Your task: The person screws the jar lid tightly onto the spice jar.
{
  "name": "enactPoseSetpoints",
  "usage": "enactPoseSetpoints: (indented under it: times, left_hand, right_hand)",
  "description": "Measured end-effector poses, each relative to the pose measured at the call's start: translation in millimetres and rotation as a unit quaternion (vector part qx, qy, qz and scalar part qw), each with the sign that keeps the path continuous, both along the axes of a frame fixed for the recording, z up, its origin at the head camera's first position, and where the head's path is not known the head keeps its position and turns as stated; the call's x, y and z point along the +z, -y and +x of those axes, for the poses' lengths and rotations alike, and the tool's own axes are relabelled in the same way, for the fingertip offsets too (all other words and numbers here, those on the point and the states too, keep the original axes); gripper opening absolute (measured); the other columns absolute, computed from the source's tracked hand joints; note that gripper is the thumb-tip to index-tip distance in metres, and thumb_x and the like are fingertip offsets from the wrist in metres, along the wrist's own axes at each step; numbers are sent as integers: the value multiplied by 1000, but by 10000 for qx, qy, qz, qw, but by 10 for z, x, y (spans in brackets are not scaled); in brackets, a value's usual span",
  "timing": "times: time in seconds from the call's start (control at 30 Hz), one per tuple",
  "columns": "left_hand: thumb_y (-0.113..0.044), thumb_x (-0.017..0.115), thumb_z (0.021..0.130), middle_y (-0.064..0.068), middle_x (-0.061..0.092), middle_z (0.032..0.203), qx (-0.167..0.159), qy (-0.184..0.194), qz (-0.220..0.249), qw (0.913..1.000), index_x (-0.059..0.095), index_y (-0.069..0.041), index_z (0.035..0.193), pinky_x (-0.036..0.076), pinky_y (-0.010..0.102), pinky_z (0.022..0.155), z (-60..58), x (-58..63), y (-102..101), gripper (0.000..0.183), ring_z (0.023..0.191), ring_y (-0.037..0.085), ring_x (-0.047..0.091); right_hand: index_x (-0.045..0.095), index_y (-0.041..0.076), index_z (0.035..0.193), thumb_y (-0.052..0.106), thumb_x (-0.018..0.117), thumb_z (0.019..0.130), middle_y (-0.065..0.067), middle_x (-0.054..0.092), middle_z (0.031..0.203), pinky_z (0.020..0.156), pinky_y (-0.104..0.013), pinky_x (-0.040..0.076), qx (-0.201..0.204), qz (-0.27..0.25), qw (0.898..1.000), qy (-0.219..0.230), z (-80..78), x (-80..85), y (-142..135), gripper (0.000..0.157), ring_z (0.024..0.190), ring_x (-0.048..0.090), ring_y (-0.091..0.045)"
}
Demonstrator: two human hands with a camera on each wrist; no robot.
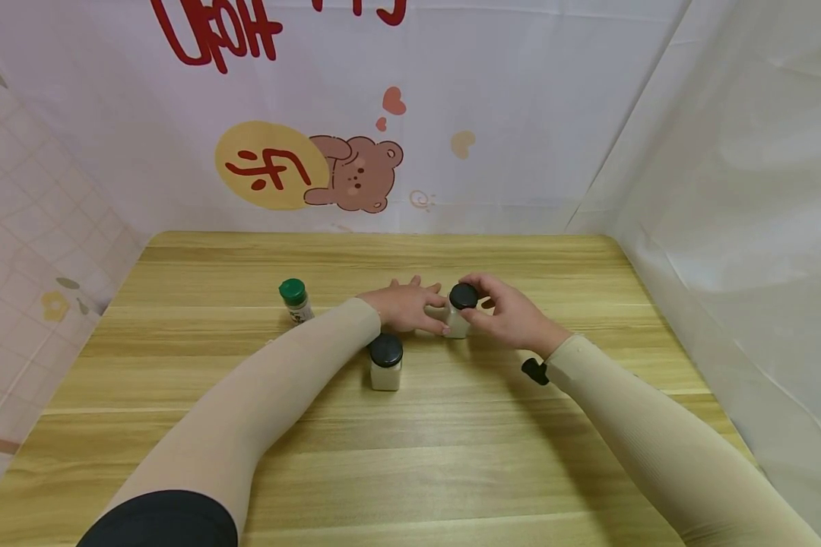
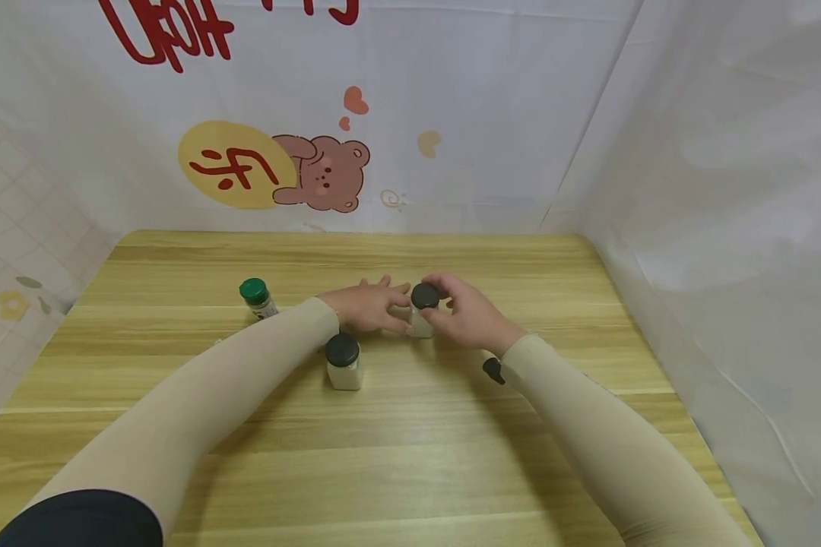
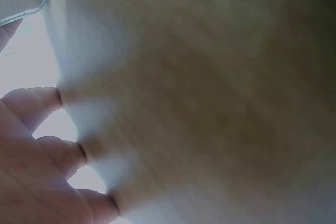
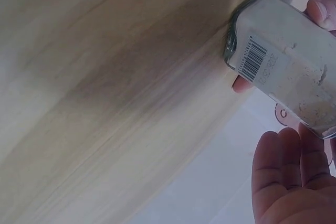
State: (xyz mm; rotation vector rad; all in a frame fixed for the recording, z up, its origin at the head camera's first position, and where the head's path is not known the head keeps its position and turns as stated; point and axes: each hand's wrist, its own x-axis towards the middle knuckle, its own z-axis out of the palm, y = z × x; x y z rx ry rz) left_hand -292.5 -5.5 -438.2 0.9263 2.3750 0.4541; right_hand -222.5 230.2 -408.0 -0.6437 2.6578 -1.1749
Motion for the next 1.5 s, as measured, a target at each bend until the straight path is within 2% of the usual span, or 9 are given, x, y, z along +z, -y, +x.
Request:
enactPoseSetpoints:
  times: [0.2,0.53,0.87,1.13,1.5]
  left_hand:
    - [-72,62,94,2,14,178,15,27,15,10000,42,-38,162,-3,74,126,-4,-3,1,79,163,43,-4]
    - [-73,62,93,2,14,178,25,12,9,10000,42,-39,162,-2,73,127,-4,-15,1,80,164,43,-4]
    - [-71,62,95,2,14,178,37,36,15,10000,42,-39,162,-3,72,127,8,-3,0,78,163,43,-5]
    - [-71,62,95,3,14,178,11,17,-35,10000,43,-38,161,-3,73,127,10,16,-1,76,164,43,-4]
    - [-72,61,95,2,14,178,29,76,-21,10000,44,-40,160,-5,72,127,7,8,0,75,164,42,-4]
  right_hand:
    - [56,6,139,18,69,103,-12,66,132,104,-50,49,-39,-10,10000,-3,5,-2,8,40,118,62,-31]
    - [52,3,145,18,68,103,-14,65,135,107,-54,49,-26,-45,10000,37,6,-13,3,47,119,61,-32]
    - [58,7,135,19,69,103,-10,67,128,103,-49,49,-63,2,10000,-41,-1,-25,6,36,117,62,-29]
    - [51,2,147,17,69,103,-15,66,135,106,-54,50,-25,-56,10000,12,22,3,11,50,119,62,-33]
    - [57,5,137,16,69,103,-13,66,129,104,-52,49,-25,-213,9997,67,0,-20,9,38,116,62,-31]
